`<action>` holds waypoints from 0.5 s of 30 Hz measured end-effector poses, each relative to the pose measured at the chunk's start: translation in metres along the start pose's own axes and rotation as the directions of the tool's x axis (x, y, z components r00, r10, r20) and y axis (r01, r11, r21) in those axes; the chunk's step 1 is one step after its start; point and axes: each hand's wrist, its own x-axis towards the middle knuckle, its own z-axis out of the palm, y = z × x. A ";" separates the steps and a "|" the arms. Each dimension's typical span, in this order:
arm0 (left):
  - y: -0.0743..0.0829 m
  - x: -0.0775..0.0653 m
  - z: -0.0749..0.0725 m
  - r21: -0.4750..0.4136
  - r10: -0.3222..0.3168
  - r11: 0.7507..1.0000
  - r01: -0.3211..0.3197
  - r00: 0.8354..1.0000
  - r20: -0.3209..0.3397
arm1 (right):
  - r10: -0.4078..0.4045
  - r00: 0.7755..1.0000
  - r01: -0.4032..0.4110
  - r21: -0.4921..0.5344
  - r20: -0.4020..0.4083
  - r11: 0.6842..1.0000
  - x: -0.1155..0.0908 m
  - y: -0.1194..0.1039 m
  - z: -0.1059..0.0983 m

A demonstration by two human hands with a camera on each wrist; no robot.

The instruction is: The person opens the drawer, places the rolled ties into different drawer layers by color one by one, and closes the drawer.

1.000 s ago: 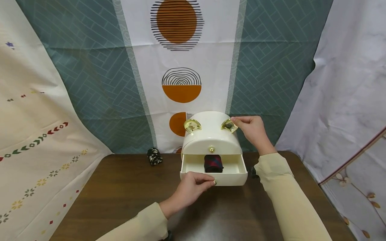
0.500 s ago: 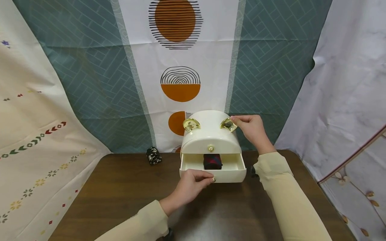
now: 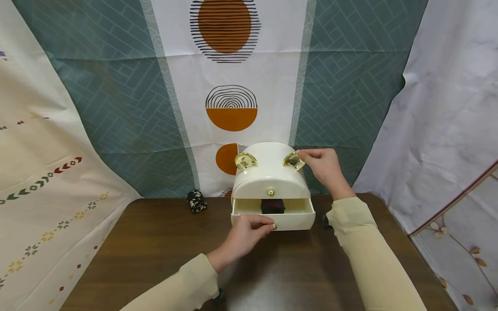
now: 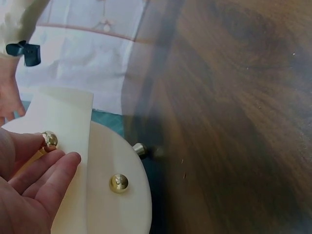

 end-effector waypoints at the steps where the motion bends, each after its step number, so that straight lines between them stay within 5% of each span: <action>1: 0.000 0.001 0.000 0.000 -0.002 1.000 0.002 1.000 -0.001 | 0.002 1.000 -0.002 0.000 0.000 1.000 0.000 0.000 0.000; 15: -0.004 0.009 -0.001 -0.060 -0.056 0.997 0.055 0.998 -0.014 | 0.019 1.000 -0.019 -0.001 0.003 1.000 0.001 0.003 0.001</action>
